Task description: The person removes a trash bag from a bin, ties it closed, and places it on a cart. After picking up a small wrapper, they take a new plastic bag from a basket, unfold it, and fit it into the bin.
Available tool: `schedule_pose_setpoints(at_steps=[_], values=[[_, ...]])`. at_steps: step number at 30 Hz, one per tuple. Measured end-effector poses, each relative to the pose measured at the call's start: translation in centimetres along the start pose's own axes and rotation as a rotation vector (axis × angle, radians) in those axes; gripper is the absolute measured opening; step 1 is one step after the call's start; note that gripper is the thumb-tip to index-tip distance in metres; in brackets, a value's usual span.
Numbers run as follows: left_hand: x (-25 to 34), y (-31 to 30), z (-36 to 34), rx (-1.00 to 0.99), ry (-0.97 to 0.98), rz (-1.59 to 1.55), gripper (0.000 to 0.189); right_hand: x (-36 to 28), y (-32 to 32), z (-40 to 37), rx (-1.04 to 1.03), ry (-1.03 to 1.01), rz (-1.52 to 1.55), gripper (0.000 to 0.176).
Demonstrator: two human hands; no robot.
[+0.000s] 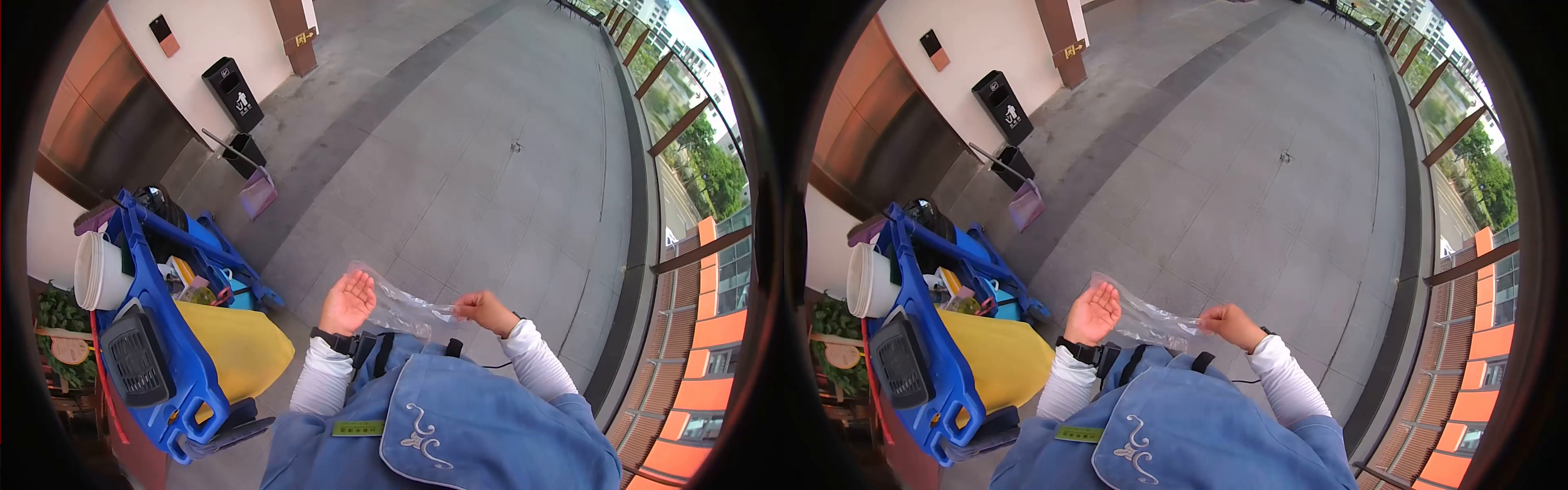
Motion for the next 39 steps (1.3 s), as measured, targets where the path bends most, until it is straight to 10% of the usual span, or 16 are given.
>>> schedule_pose_setpoints(at_steps=[3,12,19,39], values=[[0.7,2.7,1.2,-0.073,-0.037,0.039,0.034,-5.9,-0.7,2.5,0.148,-0.188,-0.535,0.054],[0.5,9.0,1.2,-0.086,0.071,0.074,0.043,-10.3,3.4,9.0,-0.021,-0.368,-0.436,0.089],[0.4,10.9,1.0,-0.099,0.231,0.048,0.043,-11.5,-0.4,9.4,0.129,-0.404,-0.255,0.016],[-8.4,12.1,4.3,-0.033,0.355,0.775,0.015,-8.6,-3.2,9.9,-0.250,-0.018,0.760,0.018]])
Point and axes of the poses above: each hand's wrist, its own z-axis towards the middle knuckle, its own y-axis out of the palm, x = y × z, the point moved 5 cm from there along z, towards the middle knuckle
